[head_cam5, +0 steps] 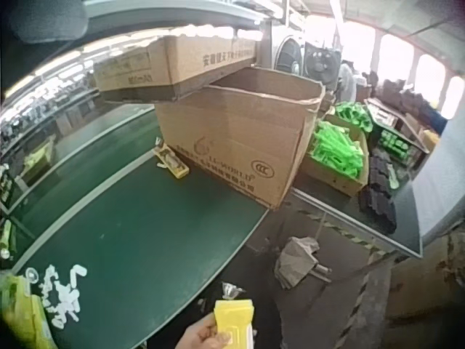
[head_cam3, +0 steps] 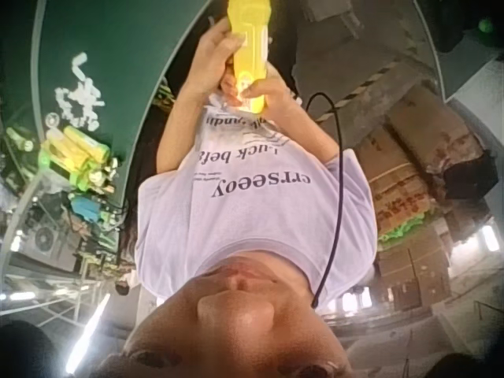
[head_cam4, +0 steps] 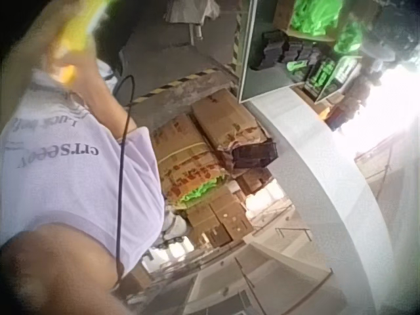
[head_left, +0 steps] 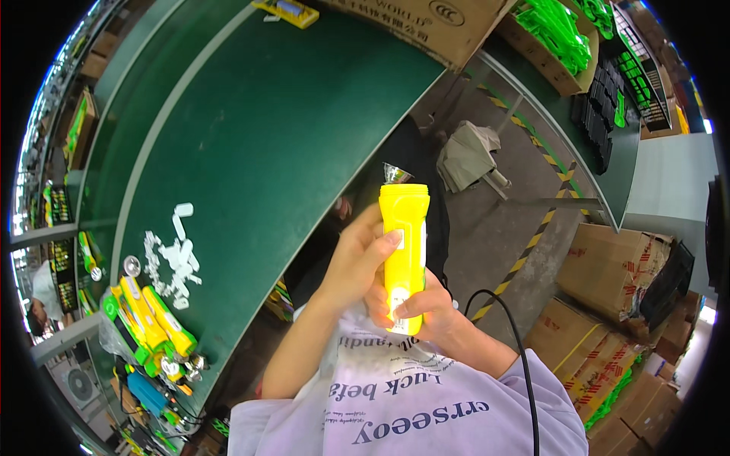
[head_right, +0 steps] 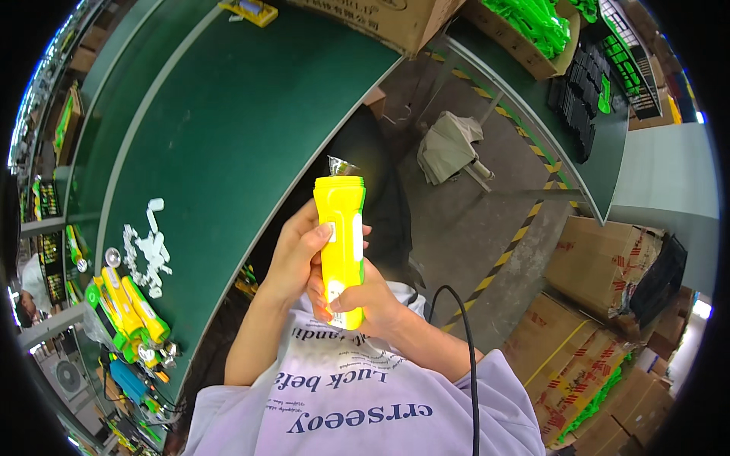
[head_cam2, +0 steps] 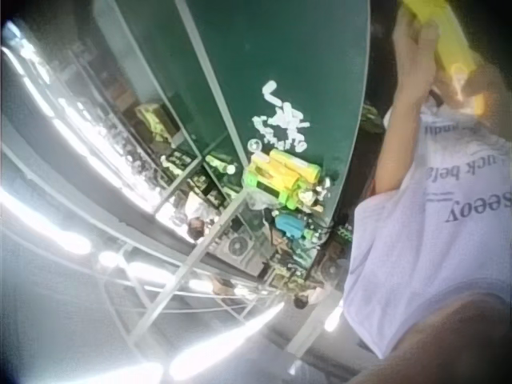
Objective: The person assembles flashlights on a conveyor line by taking flashlight bodies from the belt, inserting switch pieces into them, pressing the housing sections together, switching each flashlight on and off to test it, and sending the assembled flashlights down the conveyor belt.
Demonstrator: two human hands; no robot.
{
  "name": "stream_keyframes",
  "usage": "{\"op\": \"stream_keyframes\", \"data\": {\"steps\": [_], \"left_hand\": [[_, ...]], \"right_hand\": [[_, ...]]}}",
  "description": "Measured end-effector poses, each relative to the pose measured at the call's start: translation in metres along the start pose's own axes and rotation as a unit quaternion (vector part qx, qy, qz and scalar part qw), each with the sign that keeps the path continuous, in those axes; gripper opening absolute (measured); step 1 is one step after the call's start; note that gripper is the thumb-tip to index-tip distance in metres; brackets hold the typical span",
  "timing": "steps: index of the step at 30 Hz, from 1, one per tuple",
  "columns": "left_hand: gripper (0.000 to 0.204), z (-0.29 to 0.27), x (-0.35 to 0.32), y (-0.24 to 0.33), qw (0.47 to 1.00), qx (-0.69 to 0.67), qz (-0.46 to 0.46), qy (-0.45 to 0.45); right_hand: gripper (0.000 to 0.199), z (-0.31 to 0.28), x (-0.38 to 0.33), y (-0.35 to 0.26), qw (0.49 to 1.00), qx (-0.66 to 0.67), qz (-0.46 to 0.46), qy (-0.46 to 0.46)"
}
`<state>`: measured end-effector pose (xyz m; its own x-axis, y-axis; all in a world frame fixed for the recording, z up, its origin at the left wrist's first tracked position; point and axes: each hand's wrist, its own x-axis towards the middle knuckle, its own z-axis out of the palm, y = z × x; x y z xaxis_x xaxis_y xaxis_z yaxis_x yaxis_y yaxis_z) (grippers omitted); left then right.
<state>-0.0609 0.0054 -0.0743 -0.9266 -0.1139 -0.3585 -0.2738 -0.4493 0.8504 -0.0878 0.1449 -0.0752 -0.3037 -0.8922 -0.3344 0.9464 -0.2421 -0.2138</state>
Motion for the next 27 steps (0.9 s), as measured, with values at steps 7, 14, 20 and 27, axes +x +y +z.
{"op": "stream_keyframes", "data": {"steps": [7,14,20,27], "left_hand": [[0.041,0.007,0.06,0.061,0.998,0.014,0.041,-0.037],[0.036,0.015,0.093,0.091,0.995,0.095,0.025,0.025],[0.038,0.015,0.098,0.095,0.998,0.059,0.004,0.031],[0.04,0.009,0.095,0.086,0.996,0.072,0.053,0.015]], "right_hand": [[0.041,0.02,0.044,-0.06,0.995,-0.009,-0.064,-0.075],[0.045,0.031,0.066,-0.083,0.991,0.04,-0.111,-0.062],[0.044,0.029,0.073,-0.087,0.991,0.044,-0.098,-0.078],[0.04,0.025,0.071,-0.086,0.991,0.037,-0.081,-0.098]]}}
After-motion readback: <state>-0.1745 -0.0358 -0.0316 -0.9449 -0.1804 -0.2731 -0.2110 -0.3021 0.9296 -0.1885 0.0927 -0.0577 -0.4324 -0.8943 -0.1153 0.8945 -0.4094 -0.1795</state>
